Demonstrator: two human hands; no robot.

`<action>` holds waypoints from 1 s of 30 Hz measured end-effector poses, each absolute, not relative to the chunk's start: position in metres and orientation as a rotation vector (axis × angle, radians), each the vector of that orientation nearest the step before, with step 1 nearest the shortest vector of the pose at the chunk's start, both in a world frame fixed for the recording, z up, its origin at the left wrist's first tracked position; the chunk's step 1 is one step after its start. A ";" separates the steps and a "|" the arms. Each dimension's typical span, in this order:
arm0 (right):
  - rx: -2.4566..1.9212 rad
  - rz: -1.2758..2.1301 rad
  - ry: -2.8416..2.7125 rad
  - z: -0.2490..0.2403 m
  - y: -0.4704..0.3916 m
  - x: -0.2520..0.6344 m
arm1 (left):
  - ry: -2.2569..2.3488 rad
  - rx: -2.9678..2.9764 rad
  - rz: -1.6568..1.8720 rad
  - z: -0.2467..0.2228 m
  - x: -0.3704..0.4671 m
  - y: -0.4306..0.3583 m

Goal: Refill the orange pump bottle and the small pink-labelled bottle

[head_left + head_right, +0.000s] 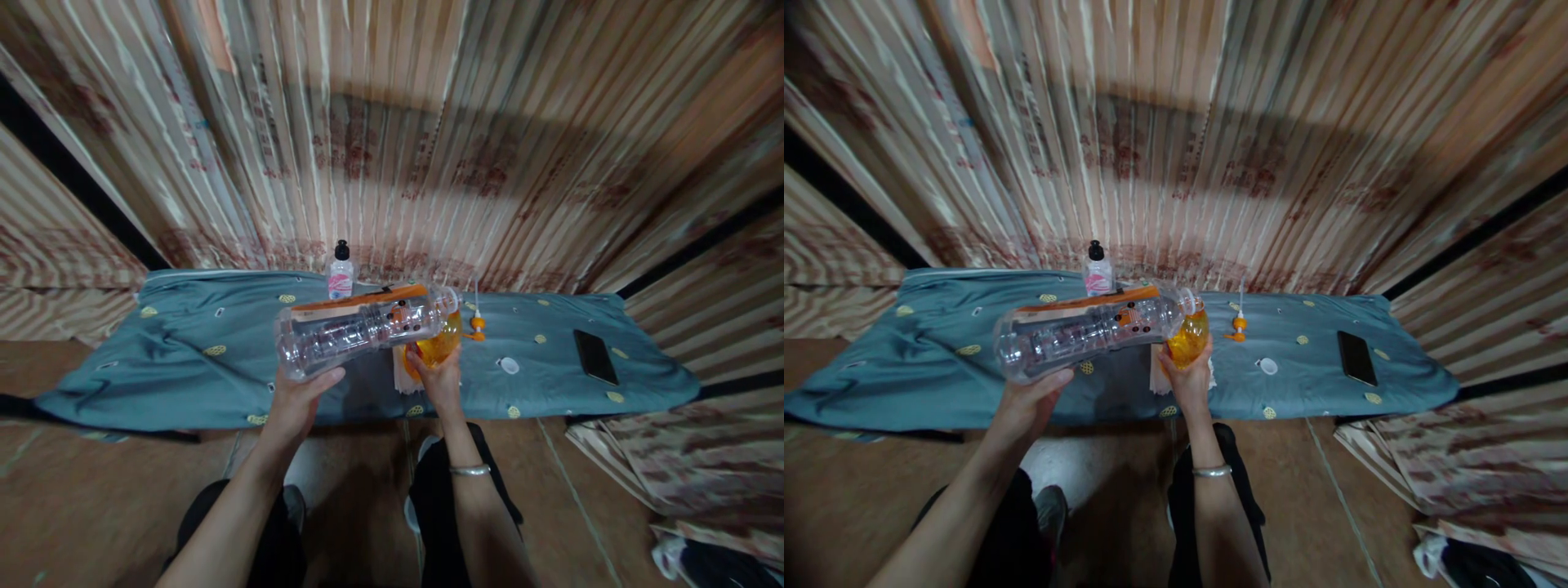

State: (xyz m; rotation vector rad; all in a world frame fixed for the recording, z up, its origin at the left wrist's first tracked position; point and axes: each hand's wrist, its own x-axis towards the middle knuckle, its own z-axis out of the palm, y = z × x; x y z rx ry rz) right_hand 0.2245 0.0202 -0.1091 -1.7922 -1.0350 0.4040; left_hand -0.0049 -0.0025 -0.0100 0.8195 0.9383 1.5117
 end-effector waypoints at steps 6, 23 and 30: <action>-1.753 0.462 -1.076 -0.104 0.017 0.228 | 0.950 0.799 1.500 -0.010 -0.004 -0.003; -1.528 0.529 -0.959 -0.100 0.014 0.216 | 0.943 0.617 1.506 -0.005 0.004 -0.010; -1.579 0.525 -0.932 -0.100 0.012 0.214 | 0.976 0.561 1.524 -0.001 0.004 -0.014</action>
